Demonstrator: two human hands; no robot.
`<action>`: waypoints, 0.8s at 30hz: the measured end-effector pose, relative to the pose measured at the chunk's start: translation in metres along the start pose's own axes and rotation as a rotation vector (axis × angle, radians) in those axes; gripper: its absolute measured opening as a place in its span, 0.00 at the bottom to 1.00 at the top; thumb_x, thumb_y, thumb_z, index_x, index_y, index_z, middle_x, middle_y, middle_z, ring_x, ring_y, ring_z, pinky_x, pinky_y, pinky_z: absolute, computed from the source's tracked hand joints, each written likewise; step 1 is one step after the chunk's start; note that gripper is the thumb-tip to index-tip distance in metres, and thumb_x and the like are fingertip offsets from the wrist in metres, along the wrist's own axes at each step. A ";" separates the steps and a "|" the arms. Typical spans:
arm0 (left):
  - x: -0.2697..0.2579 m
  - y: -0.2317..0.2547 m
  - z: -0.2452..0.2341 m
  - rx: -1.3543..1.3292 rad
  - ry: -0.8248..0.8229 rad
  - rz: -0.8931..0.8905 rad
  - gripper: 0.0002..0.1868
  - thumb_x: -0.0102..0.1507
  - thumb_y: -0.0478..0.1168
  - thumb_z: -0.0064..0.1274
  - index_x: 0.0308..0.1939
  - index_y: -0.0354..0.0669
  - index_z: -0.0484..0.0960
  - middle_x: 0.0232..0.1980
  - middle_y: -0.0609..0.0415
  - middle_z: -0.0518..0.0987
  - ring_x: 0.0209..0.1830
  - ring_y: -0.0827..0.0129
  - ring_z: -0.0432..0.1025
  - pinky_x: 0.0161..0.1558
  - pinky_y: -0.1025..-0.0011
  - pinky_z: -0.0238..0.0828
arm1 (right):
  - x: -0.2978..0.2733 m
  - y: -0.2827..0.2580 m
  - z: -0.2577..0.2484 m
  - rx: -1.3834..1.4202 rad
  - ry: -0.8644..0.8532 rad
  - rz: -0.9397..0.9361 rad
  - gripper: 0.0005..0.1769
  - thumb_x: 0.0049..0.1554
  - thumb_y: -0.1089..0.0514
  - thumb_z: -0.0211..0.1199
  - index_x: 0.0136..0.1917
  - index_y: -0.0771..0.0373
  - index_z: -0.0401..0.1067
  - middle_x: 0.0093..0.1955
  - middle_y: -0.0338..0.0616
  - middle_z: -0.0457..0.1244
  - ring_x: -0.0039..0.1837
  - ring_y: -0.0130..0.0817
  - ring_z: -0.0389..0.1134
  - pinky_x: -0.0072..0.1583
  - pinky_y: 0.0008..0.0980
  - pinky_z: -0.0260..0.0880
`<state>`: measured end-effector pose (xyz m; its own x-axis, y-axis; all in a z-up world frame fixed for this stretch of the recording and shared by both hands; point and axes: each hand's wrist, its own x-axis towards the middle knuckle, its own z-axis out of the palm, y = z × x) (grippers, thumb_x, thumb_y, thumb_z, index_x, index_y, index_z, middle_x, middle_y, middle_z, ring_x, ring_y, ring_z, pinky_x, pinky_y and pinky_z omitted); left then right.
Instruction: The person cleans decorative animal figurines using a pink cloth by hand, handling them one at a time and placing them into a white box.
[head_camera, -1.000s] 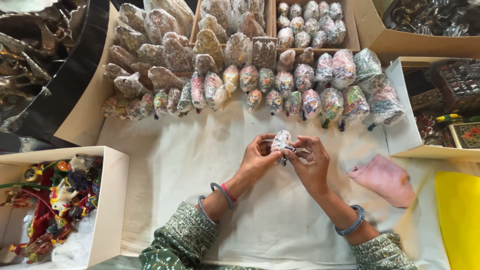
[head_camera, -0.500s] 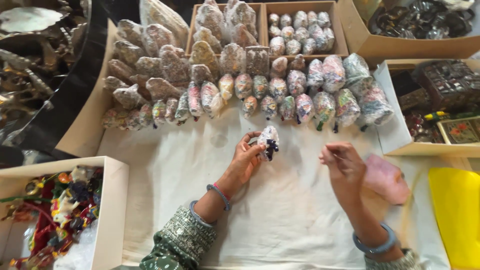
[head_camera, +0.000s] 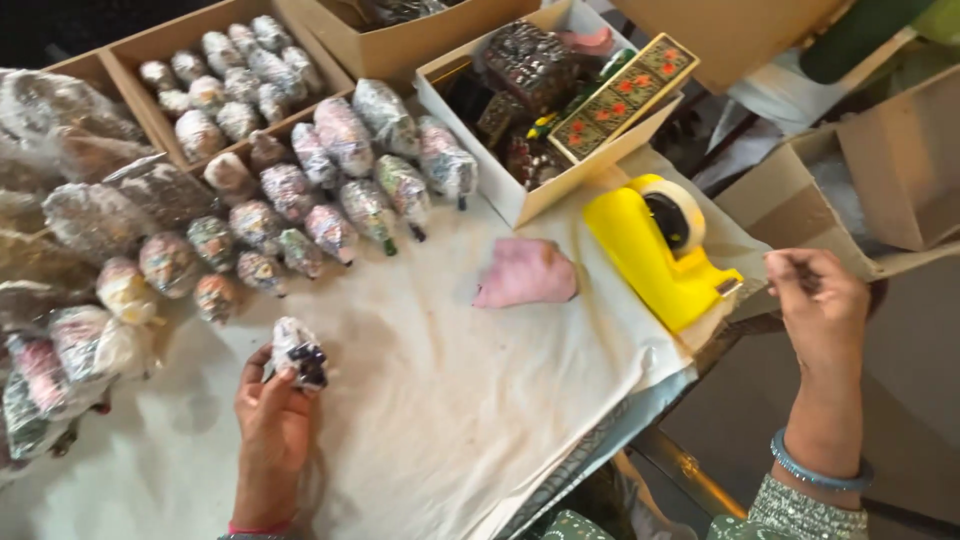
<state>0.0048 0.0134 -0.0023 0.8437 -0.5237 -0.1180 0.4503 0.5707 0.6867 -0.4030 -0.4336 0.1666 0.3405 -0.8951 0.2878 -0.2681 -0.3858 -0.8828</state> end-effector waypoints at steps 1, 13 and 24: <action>0.000 0.002 0.007 0.000 -0.007 -0.005 0.27 0.65 0.27 0.53 0.68 0.36 0.66 0.58 0.45 0.78 0.53 0.60 0.76 0.51 0.64 0.74 | 0.004 0.010 -0.004 -0.002 0.008 0.002 0.06 0.68 0.61 0.66 0.54 0.66 0.75 0.45 0.32 0.66 0.46 0.18 0.64 0.51 0.20 0.65; -0.005 0.011 0.024 0.055 0.012 -0.006 0.26 0.65 0.29 0.52 0.67 0.35 0.65 0.57 0.45 0.77 0.52 0.61 0.76 0.52 0.63 0.76 | 0.036 0.039 -0.002 -0.191 -0.428 0.011 0.08 0.60 0.60 0.64 0.48 0.68 0.77 0.57 0.40 0.66 0.61 0.29 0.64 0.62 0.28 0.64; -0.007 0.014 0.027 0.109 0.025 -0.035 0.26 0.64 0.30 0.54 0.66 0.36 0.65 0.55 0.47 0.78 0.52 0.64 0.76 0.52 0.66 0.75 | 0.002 -0.011 0.012 -0.669 -0.153 -0.017 0.11 0.67 0.57 0.62 0.55 0.67 0.75 0.50 0.48 0.67 0.42 0.37 0.64 0.46 0.35 0.64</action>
<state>-0.0031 0.0076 0.0276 0.8359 -0.5251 -0.1600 0.4458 0.4793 0.7560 -0.3882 -0.4285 0.1720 0.4597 -0.8652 0.2005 -0.7437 -0.4984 -0.4455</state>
